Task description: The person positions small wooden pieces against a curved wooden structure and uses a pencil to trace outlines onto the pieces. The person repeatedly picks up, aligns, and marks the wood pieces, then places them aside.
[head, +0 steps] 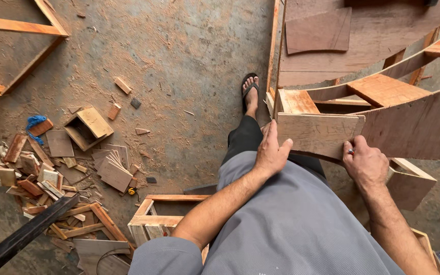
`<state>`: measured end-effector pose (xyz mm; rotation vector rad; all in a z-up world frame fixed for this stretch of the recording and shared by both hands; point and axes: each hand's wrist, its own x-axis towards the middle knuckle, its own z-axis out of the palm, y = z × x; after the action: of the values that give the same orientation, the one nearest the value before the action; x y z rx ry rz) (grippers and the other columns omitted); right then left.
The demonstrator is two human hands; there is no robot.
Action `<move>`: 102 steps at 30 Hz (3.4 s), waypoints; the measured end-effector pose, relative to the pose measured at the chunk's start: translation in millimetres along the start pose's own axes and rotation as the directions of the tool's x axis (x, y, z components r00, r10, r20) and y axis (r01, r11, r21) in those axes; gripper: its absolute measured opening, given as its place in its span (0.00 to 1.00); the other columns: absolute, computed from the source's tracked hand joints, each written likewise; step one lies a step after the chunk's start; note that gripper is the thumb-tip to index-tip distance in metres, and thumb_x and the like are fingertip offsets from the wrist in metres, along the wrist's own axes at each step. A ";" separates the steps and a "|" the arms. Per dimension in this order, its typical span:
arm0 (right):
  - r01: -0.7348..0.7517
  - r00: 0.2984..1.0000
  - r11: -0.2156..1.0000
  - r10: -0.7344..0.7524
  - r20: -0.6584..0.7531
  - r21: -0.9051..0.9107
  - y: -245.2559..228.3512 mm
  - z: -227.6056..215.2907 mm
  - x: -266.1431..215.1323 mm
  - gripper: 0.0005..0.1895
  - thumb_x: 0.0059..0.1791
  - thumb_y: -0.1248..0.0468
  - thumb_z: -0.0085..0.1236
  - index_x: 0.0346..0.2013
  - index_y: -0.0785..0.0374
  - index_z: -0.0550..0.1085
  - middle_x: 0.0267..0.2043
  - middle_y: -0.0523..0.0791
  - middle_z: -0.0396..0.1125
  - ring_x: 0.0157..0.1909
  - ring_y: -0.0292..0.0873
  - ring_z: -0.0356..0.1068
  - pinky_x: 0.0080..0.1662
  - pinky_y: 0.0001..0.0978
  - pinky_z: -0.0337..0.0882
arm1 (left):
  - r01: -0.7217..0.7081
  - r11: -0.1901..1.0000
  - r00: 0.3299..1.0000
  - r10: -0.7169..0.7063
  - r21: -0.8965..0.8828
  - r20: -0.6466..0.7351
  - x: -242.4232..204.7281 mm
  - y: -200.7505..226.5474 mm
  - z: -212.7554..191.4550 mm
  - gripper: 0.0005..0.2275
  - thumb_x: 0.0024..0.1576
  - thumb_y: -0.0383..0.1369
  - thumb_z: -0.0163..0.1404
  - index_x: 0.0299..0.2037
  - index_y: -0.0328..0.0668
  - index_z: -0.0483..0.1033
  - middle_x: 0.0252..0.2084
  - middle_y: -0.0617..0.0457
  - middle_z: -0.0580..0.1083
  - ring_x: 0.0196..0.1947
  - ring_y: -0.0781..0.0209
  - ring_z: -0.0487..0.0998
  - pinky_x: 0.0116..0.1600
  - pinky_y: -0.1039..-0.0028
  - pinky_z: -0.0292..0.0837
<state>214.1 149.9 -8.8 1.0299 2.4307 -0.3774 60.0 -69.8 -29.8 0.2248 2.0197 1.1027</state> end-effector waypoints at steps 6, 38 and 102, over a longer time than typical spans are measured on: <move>0.009 1.000 1.000 -0.009 -0.004 -0.029 -0.8 -2.3 2.5 0.16 0.56 0.47 0.54 0.43 0.55 0.73 0.30 0.58 0.72 0.36 0.65 0.74 0.41 0.58 0.73 | 0.000 1.000 1.000 0.000 0.008 0.025 -1.8 6.9 -4.6 0.38 0.58 0.38 0.51 0.73 0.20 0.46 0.74 0.26 0.53 0.76 0.36 0.53 0.75 0.60 0.51; 0.051 0.999 0.997 -0.050 -0.017 0.064 5.0 2.4 -2.2 0.15 0.58 0.49 0.51 0.43 0.57 0.73 0.24 0.53 0.71 0.30 0.58 0.74 0.36 0.53 0.74 | 0.150 0.988 0.985 -0.151 0.024 0.081 -5.5 16.6 6.3 0.43 0.58 0.40 0.51 0.74 0.22 0.36 0.77 0.27 0.45 0.78 0.38 0.45 0.78 0.61 0.42; 0.042 0.999 0.992 -0.038 -0.029 0.120 3.1 -0.2 -0.8 0.13 0.57 0.51 0.52 0.38 0.58 0.71 0.20 0.50 0.70 0.25 0.54 0.74 0.32 0.50 0.74 | 0.208 0.977 0.969 -0.211 0.035 0.127 -4.4 28.7 0.4 0.41 0.59 0.39 0.48 0.74 0.25 0.34 0.76 0.30 0.48 0.77 0.41 0.49 0.76 0.61 0.47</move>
<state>216.8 151.6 -8.4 1.0438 2.4815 -0.5327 57.1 -54.4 -5.3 0.0886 1.8916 0.9109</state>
